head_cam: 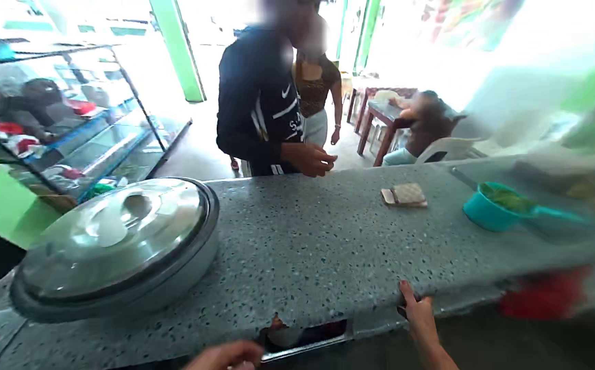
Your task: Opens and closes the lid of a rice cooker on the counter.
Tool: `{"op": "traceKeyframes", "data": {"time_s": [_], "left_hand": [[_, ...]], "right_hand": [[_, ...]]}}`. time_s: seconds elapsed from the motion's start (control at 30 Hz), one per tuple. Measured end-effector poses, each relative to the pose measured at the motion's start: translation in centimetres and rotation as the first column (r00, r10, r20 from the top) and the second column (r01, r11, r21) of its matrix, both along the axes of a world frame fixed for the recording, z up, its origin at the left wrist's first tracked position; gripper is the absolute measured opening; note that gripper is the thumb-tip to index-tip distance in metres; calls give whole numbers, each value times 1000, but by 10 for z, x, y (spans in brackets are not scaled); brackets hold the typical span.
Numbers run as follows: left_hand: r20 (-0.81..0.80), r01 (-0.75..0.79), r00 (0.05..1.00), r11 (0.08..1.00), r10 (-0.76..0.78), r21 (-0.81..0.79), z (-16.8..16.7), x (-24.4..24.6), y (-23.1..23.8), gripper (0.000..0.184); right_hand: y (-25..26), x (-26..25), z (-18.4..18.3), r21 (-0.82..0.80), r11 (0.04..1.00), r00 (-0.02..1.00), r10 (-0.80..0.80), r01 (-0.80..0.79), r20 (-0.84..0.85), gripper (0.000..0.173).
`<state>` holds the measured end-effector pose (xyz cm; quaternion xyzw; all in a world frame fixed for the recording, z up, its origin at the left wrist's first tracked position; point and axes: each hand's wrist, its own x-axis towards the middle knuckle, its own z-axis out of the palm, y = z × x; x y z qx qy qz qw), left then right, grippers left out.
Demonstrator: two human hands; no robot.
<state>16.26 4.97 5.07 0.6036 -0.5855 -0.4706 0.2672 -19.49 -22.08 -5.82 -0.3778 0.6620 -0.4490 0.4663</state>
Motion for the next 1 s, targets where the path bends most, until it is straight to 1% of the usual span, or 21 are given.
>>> {"op": "traceKeyframes", "data": {"time_s": [0.03, 0.07, 0.1, 0.17, 0.2, 0.23, 0.27, 0.3, 0.33, 0.4, 0.43, 0.47, 0.53, 0.6, 0.67, 0.7, 0.77, 0.83, 0.93, 0.97, 1.0], "left_hand": [[75, -71, 994, 988, 82, -136, 24, 16, 2, 32], [159, -137, 970, 952, 184, -273, 44, 33, 3, 35], [232, -186, 927, 897, 296, -402, 61, 51, 4, 39], [340, -227, 788, 755, 514, -616, 86, 91, 1, 46], [378, -228, 702, 693, 604, -684, 95, 112, -3, 48], [408, -232, 620, 653, 670, -721, 104, 130, -6, 48], [422, -253, 555, 629, 717, -735, 114, 144, -10, 45], [432, -320, 506, 627, 747, -710, 122, 155, -13, 40], [441, -427, 451, 621, 776, -657, 128, 163, -17, 39], [500, -632, 349, 593, 793, -499, 131, 179, -29, 48], [534, -689, 322, 580, 782, -434, 128, 186, -36, 55], [569, -715, 297, 573, 767, -400, 124, 190, -43, 61], [637, -717, 262, 588, 725, -375, 118, 191, -58, 72], [684, -710, 241, 606, 688, -359, 115, 190, -73, 72], [710, -728, 244, 608, 661, -316, 117, 191, -83, 59], [709, -736, 258, 609, 656, -296, 119, 196, -84, 52], [677, -736, 300, 614, 672, -284, 128, 209, -83, 44], [611, -729, 323, 602, 723, -327, 153, 219, -76, 40], [472, -699, 343, 557, 812, -448, 207, 237, -64, 39], [429, -679, 344, 536, 836, -502, 220, 252, -60, 38], [399, -660, 321, 505, 859, -556, 227, 277, -60, 37]], "right_hand": [[-1, 1, 0, 7, 1000, 1000, -8, 8, 10, 85], [-1, 3, 0, 11, 1000, 1000, -18, 18, 19, 86], [-1, 4, -1, 11, 999, 999, -35, 35, 30, 87], [-1, 8, -2, 18, 996, 994, -85, 84, 70, 88], [-1, 10, -1, 32, 993, 990, -113, 111, 90, 89], [-2, 11, 0, 51, 990, 986, -134, 130, 99, 90], [-2, 13, 1, 66, 988, 984, -147, 141, 96, 92], [-1, 14, 0, 69, 987, 985, -151, 145, 89, 92], [0, 15, -2, 64, 987, 986, -149, 144, 76, 92], [1, 15, -3, 49, 991, 991, -125, 123, 46, 92], [1, 14, -3, 47, 993, 993, -114, 112, 26, 91], [0, 13, -5, 45, 993, 994, -108, 107, 8, 91], [-1, 12, -8, 45, 994, 995, -99, 100, -18, 89], [-1, 13, -7, 39, 994, 994, -106, 107, -27, 87], [0, 12, -6, 41, 994, 995, -97, 99, -37, 87], [0, 12, -6, 45, 995, 995, -92, 94, -44, 86], [1, 11, -4, 56, 995, 995, -83, 86, -58, 83], [1, 12, 0, 72, 996, 996, -51, 57, -76, 78], [0, 13, 5, 92, 996, 996, -5, 14, -93, 71], [0, 12, 5, 96, 995, 995, 2, 7, -96, 71], [0, 12, 6, 97, 995, 995, 6, 4, -101, 71]]}}
